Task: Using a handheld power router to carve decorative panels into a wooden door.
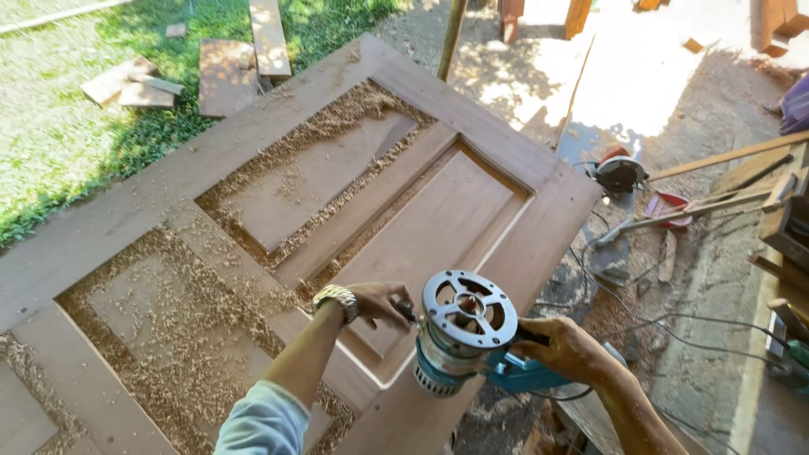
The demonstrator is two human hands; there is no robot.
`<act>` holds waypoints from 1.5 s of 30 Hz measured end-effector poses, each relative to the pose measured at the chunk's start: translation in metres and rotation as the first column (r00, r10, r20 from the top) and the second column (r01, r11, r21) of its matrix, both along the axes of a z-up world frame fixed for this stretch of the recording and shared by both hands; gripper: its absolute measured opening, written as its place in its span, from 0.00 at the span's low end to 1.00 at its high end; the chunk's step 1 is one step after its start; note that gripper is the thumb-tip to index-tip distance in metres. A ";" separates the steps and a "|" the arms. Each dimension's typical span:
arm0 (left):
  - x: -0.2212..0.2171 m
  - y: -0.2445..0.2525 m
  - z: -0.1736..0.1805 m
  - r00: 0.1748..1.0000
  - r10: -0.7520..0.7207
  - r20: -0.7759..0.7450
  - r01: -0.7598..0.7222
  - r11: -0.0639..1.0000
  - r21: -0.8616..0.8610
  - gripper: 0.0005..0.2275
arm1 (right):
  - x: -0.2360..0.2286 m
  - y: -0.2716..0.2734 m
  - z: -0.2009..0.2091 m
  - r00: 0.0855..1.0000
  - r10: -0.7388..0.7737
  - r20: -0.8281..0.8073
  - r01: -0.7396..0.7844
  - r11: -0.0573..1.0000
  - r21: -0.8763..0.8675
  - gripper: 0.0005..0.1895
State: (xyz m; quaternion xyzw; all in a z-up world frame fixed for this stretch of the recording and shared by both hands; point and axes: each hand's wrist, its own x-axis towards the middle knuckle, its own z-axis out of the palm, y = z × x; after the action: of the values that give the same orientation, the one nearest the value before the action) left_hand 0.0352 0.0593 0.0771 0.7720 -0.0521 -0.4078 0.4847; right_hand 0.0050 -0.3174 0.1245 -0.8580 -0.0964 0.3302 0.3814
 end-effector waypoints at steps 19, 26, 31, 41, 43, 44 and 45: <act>0.004 -0.049 0.020 0.738 -0.532 0.414 0.274 0.798 0.537 0.07 | 0.009 0.002 0.003 0.998 0.015 0.059 -0.014 1.000 -0.020 0.24; -0.005 -0.059 -0.089 0.206 -0.316 0.926 -0.208 0.910 0.357 0.02 | 0.012 -0.019 -0.034 0.998 -0.022 0.051 0.030 0.986 -0.163 0.22; 0.010 -0.057 -0.040 0.621 -0.443 0.647 -0.001 0.825 0.566 0.08 | 0.013 -0.014 -0.023 0.996 0.013 0.093 -0.013 1.000 -0.001 0.22; -0.007 -0.057 -0.065 0.308 -0.259 0.915 -0.114 0.945 0.306 0.09 | 0.014 -0.021 -0.035 0.991 -0.013 0.131 0.005 0.998 0.059 0.23; -0.007 -0.057 -0.060 0.357 -0.280 0.891 -0.128 0.930 0.343 0.06 | 0.013 -0.010 -0.015 0.996 -0.016 0.093 0.019 0.999 -0.033 0.23; -0.006 -0.056 -0.057 0.405 -0.299 0.864 -0.137 0.915 0.380 0.05 | 0.014 -0.003 -0.006 0.998 -0.025 0.055 0.031 0.992 -0.125 0.23; -0.001 -0.059 -0.038 0.406 -0.297 0.864 -0.137 0.915 0.379 0.05 | 0.014 -0.005 -0.007 0.998 -0.024 0.054 0.031 0.991 -0.127 0.23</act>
State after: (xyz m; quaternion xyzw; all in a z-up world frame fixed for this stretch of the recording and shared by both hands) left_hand 0.0343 0.0008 0.0391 0.9443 -0.2619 0.0530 0.1919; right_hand 0.0185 -0.3220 0.1179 -0.8903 -0.0733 0.3077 0.3277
